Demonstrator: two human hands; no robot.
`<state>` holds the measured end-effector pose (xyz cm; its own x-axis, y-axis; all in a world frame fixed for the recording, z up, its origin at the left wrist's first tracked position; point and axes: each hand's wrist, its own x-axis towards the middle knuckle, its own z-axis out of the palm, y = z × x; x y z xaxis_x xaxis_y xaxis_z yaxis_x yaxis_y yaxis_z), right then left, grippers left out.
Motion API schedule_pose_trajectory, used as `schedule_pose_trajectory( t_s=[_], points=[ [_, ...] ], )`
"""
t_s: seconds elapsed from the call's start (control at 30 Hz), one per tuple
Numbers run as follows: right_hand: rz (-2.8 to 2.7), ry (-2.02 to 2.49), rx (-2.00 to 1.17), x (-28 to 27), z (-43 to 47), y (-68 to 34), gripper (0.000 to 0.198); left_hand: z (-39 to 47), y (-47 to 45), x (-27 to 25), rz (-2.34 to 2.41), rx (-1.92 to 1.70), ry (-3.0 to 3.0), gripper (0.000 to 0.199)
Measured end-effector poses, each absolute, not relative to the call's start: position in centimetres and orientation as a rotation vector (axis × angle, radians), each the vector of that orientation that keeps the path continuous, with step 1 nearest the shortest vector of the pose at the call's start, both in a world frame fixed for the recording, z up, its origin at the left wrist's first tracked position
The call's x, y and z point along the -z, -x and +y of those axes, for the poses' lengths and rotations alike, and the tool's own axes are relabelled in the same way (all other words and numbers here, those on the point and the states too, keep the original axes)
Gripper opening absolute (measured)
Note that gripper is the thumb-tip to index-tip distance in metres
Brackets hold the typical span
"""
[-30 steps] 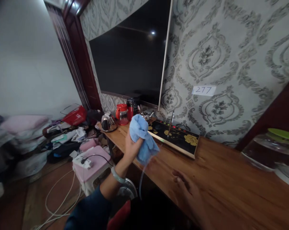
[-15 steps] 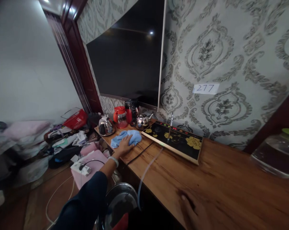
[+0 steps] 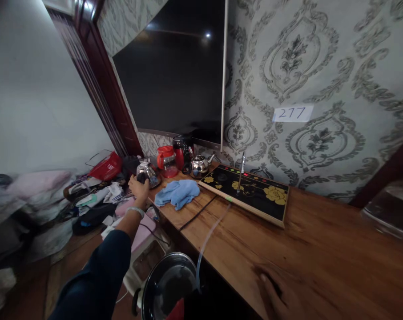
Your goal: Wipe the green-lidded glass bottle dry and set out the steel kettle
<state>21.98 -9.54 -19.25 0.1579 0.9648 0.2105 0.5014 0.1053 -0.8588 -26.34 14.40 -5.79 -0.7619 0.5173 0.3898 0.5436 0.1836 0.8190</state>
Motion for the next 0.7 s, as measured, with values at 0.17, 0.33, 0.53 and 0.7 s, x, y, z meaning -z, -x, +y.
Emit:
schedule_pose_trajectory(
  t_s=[0.17,0.33,0.53,0.7],
  points=[
    [-1.467,1.572,-0.592,19.6,-9.3,-21.8,0.026,15.7,28.1,5.3,-2.493,1.801,1.105,0.052],
    [-1.467,1.588,-0.556,19.9,-9.0,-21.3,0.032,16.3,29.3,4.6,-2.538,1.983,1.058,0.024],
    [-1.453,1.586,-0.47,18.8,-8.8,-20.7,0.039,15.5,29.1,4.1,-2.52,2.338,1.126,0.008],
    [-1.488,1.551,-0.569,16.0,-9.0,-19.8,0.039,13.7,28.8,3.4,-2.499,2.49,1.08,0.006]
  ],
)
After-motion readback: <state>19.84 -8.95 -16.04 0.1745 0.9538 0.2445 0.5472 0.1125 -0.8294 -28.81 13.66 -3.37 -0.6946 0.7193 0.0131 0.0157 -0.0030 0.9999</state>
